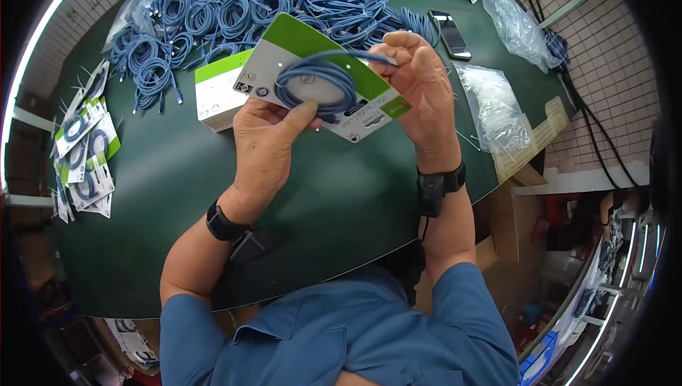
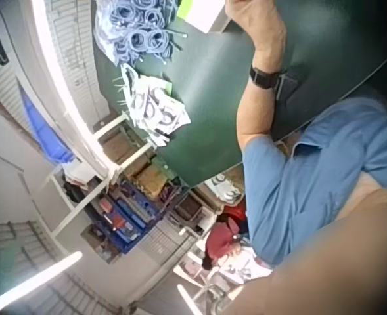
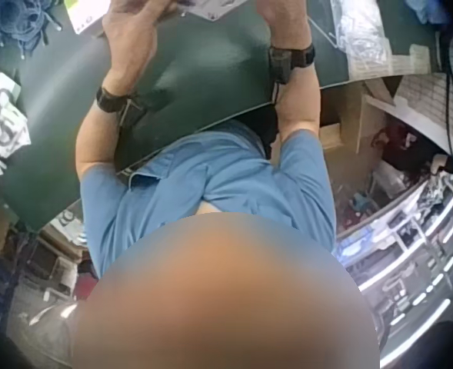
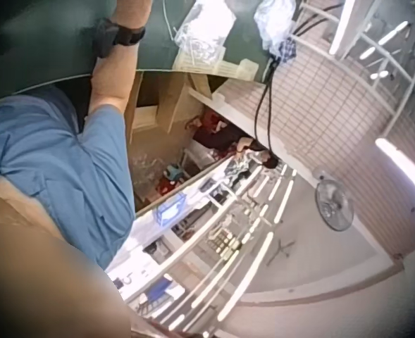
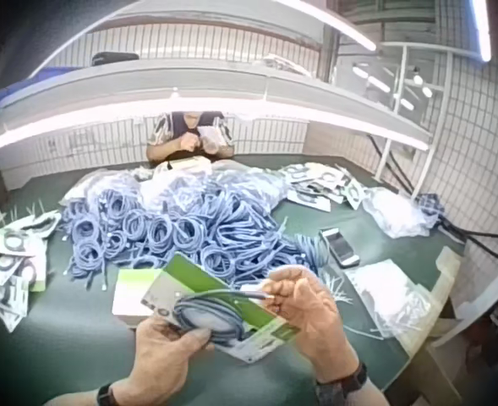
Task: Coiling blue USB cables and placing them into product packaging.
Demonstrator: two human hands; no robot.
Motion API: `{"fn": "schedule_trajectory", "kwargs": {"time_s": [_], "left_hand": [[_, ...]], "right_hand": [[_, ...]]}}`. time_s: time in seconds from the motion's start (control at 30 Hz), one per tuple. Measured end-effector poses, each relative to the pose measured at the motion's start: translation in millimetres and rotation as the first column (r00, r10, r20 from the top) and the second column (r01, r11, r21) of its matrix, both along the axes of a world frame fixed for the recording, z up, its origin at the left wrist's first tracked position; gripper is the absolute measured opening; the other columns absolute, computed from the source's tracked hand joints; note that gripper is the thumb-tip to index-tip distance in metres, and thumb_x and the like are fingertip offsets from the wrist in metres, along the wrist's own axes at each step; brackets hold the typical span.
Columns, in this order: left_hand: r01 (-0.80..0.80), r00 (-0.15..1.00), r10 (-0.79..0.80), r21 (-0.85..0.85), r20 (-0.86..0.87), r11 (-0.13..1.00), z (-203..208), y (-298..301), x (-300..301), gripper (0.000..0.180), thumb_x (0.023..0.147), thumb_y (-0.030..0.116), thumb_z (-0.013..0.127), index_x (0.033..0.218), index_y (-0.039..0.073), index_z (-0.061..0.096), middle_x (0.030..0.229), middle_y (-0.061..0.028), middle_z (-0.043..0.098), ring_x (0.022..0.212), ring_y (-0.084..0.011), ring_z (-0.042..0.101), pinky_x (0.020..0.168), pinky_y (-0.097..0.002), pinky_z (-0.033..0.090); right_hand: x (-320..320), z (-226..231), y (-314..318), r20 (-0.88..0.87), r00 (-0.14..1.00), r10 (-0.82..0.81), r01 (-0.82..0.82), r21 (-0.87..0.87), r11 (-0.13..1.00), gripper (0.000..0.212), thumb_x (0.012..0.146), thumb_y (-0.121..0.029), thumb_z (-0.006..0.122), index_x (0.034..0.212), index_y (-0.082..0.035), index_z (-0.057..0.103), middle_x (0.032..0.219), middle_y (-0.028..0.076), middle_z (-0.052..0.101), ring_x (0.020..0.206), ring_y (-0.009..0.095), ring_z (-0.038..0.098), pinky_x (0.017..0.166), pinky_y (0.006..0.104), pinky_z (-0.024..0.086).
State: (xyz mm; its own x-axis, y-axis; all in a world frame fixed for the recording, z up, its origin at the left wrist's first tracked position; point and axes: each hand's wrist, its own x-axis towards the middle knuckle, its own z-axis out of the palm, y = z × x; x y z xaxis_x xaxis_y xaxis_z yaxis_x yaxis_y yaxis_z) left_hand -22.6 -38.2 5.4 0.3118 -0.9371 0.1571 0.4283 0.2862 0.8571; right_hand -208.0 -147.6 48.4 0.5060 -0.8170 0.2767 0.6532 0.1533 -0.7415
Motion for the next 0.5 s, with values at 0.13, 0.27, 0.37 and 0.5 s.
{"fn": "schedule_trajectory", "kwargs": {"time_s": [0.13,0.27,0.37,0.5], "left_hand": [[-0.069,0.995,0.072,0.049,-0.067,0.996,-5,-1,2,0.033,0.095,0.004,0.079,0.125,0.000,0.065,0.113,-0.0099,0.073,0.091,-0.0155,0.072,0.078,-0.0303,0.065],[-0.060,0.996,0.069,0.138,-0.055,0.989,7,1,-2,0.034,0.096,0.004,0.078,0.127,0.001,0.065,0.113,-0.0100,0.073,0.089,-0.0143,0.072,0.075,-0.0294,0.064],[-0.088,0.996,0.090,0.136,-0.006,0.987,9,11,4,0.035,0.096,0.005,0.077,0.129,0.001,0.064,0.115,-0.0101,0.073,0.093,-0.0145,0.071,0.077,-0.0298,0.064],[-0.264,0.949,0.272,-0.073,0.159,0.962,12,29,25,0.041,0.096,0.007,0.078,0.134,0.002,0.063,0.118,-0.0109,0.071,0.106,-0.0186,0.068,0.090,-0.0356,0.060]], "right_hand": [[-1,-2,-2,-0.213,0.943,-0.255,0.201,-0.245,0.948,0.028,0.102,-0.010,0.070,0.127,0.001,0.066,0.109,0.012,0.074,0.089,0.012,0.070,0.077,0.0251,0.056],[-3,-5,7,-0.509,0.756,-0.411,0.173,-0.450,0.876,0.026,0.099,-0.010,0.074,0.122,0.000,0.070,0.104,0.008,0.077,0.088,0.009,0.070,0.078,0.0242,0.057],[-5,-11,3,-0.470,0.771,-0.429,0.169,-0.498,0.850,0.023,0.097,-0.011,0.077,0.117,0.001,0.073,0.097,0.003,0.076,0.084,0.006,0.067,0.074,0.0226,0.055],[-11,-11,1,-0.504,0.767,-0.397,0.046,-0.573,0.818,0.022,0.096,-0.010,0.078,0.115,-0.001,0.074,0.096,0.002,0.075,0.080,0.005,0.064,0.071,0.0221,0.053]]}}
